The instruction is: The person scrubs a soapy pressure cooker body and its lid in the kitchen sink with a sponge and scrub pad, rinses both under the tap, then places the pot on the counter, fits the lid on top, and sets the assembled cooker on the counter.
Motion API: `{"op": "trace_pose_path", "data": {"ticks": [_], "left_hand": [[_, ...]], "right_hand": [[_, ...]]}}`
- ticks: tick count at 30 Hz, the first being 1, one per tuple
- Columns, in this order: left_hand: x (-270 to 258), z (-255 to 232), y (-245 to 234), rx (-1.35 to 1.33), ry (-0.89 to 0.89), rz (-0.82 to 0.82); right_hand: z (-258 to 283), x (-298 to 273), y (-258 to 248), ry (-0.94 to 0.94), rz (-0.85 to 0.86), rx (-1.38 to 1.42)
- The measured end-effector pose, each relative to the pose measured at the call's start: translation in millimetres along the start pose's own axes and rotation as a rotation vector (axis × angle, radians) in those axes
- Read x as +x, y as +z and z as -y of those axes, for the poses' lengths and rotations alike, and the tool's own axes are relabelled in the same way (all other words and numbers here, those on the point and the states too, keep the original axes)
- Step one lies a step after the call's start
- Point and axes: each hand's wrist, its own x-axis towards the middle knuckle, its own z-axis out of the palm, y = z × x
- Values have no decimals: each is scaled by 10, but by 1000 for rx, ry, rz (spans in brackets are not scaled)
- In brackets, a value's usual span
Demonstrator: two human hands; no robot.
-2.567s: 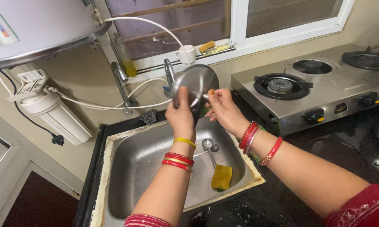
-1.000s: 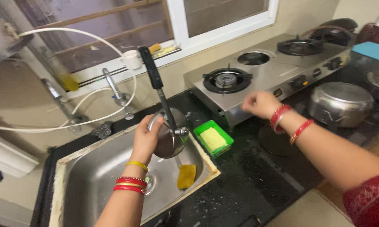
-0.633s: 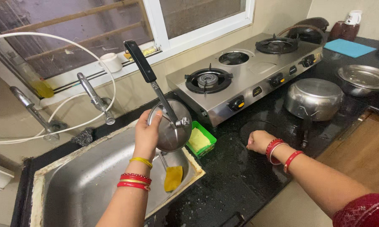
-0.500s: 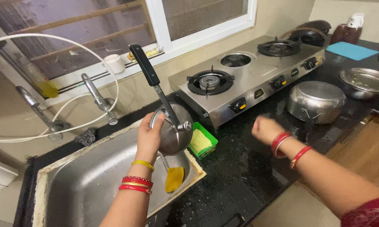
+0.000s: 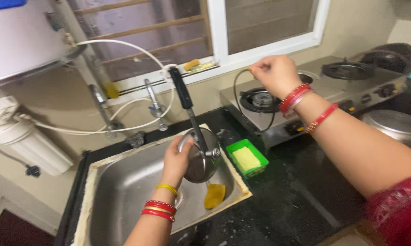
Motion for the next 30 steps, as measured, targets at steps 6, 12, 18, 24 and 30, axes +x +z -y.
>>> {"op": "trace_pose_path", "data": {"ticks": [6, 12, 18, 24, 30], "left_hand": [[-130, 154, -259, 111, -40, 34], [-114, 132, -536, 98, -91, -5], [98, 114, -850, -49, -91, -17], [256, 376, -964, -221, -230, -110], [318, 580, -910, -483, -61, -218]], "right_hand": [[746, 378, 718, -269, -30, 174], [1340, -40, 1304, -320, 72, 253], [1517, -541, 1621, -265, 150, 300], [1639, -908, 1593, -247, 192, 266], [1609, -1470, 1484, -281, 336, 287]]}}
